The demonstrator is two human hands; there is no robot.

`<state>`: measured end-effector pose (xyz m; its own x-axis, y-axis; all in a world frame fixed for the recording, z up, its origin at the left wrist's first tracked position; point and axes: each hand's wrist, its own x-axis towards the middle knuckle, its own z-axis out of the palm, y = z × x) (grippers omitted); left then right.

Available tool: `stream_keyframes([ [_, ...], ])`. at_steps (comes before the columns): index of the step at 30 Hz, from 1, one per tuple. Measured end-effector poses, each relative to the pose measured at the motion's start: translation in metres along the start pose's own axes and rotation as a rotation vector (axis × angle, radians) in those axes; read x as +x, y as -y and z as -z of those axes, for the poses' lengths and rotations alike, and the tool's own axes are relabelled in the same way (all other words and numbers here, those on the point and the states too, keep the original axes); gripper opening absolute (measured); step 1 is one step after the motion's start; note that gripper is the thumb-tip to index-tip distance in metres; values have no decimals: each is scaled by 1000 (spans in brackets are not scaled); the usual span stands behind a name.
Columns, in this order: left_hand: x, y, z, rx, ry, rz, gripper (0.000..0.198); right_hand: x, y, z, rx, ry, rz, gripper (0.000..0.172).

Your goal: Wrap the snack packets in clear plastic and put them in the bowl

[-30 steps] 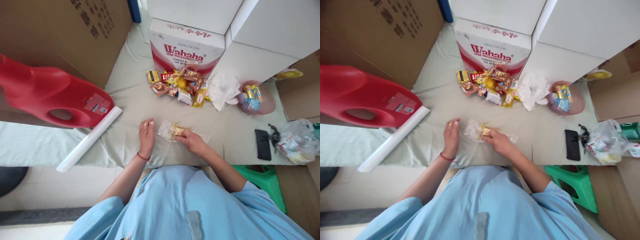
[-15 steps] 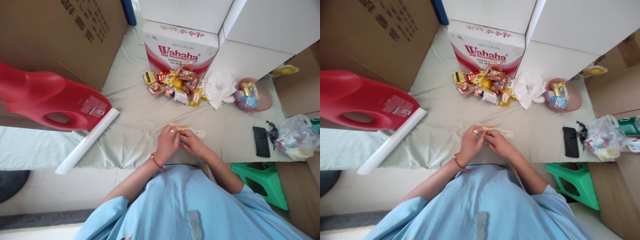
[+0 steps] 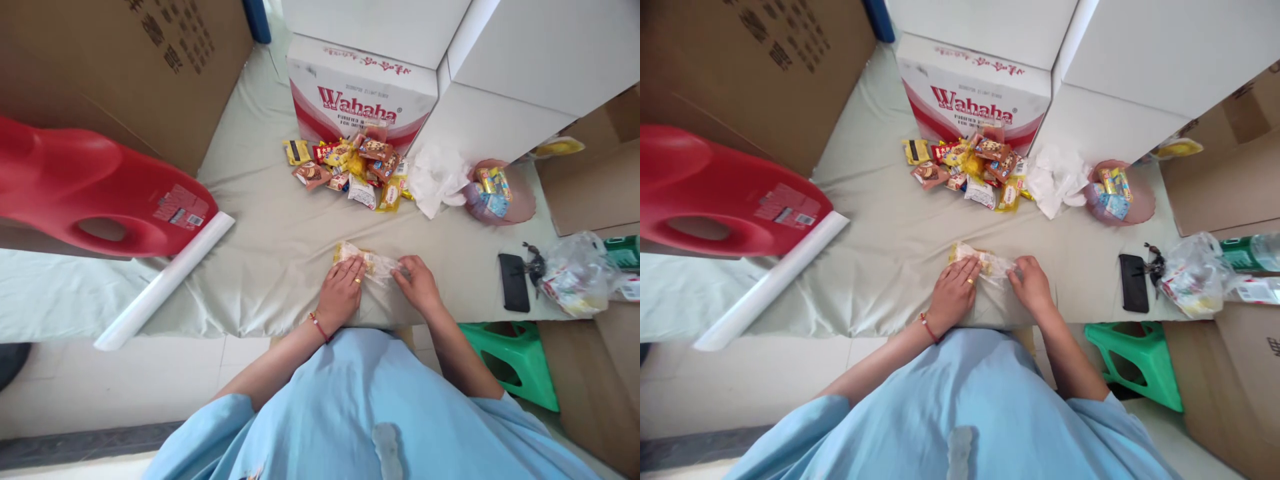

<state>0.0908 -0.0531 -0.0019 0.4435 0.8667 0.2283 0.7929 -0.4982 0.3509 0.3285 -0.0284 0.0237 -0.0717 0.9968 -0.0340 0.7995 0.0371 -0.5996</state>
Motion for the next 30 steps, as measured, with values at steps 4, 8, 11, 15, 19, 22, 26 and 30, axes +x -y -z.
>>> stream_keyframes([
  [4, -1, 2, -5, -14, -8, -18, 56, 24, 40, 1, 181, 51, -36, 20],
  [8, 4, 7, -9, -50, -18, -52, 49, 63, 98, -29, -87, 121, 70, 9],
  [11, 1, 20, 1, -116, -65, -114, 42, 78, 122, -54, -268, 199, 75, 18],
  [15, -27, 51, 32, -204, -217, -104, 37, 65, 121, -68, -312, 211, 189, 20],
  [19, -63, 84, 47, -186, -264, 75, 28, 37, 115, -72, -318, 182, 303, 46],
  [22, -80, 96, 41, -150, -229, 176, 24, 28, 110, -76, -301, 174, 277, 51],
  [26, -88, 91, 32, -135, -225, 181, 21, 34, 87, -56, -155, 46, 273, 45],
  [30, -87, 86, 32, -116, -254, 165, 21, 60, 23, 26, 45, -233, 117, 35],
])
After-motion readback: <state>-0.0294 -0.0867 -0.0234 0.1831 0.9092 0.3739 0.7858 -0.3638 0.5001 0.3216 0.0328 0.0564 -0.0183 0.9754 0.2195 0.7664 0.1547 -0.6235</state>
